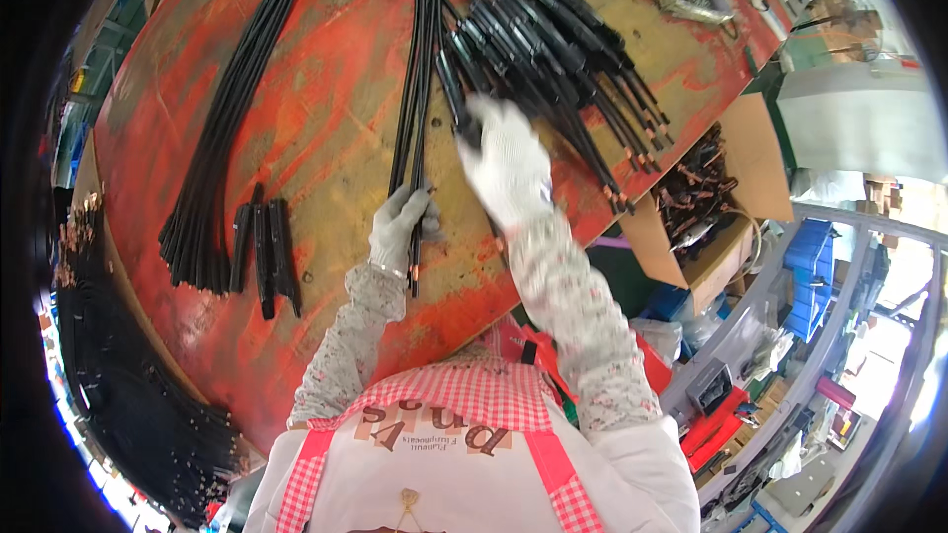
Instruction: The person attaches plastic casings onto black cables on the workbench, fetches additional casings from a box to place onto the remaining cables, and attaches a metal connector to a cable end.
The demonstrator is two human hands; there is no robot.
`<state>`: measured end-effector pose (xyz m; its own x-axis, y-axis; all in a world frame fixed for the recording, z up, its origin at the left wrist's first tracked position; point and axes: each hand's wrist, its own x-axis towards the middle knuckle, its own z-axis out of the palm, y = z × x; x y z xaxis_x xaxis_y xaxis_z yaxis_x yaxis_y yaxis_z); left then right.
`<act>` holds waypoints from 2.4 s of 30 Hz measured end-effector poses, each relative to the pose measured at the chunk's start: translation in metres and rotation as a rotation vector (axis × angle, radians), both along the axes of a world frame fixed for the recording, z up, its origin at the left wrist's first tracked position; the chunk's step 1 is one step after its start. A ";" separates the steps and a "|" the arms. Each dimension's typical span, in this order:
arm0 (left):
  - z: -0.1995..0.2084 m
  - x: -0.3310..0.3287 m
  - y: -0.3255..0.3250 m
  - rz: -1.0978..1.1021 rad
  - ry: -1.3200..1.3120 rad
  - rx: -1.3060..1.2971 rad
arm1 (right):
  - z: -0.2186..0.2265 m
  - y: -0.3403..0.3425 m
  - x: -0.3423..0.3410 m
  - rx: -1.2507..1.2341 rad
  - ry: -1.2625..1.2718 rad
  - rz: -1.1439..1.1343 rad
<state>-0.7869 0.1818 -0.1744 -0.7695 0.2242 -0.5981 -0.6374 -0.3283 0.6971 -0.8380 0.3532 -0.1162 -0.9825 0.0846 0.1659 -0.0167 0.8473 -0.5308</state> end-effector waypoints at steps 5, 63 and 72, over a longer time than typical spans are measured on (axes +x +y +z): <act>0.001 0.001 0.009 0.001 -0.031 0.139 | 0.000 -0.002 0.040 0.218 -0.356 -0.076; -0.005 -0.004 0.002 -0.409 0.056 -0.294 | -0.033 -0.044 0.133 0.184 -0.593 -0.004; 0.004 0.018 -0.002 -0.246 0.083 -0.196 | -0.031 -0.014 0.193 0.065 -0.371 -0.025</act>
<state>-0.7689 0.1802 -0.1706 -0.7545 0.2962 -0.5857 -0.6193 -0.0258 0.7847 -0.6446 0.3393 -0.1471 -0.9746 0.1106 -0.1950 0.1879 0.8774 -0.4415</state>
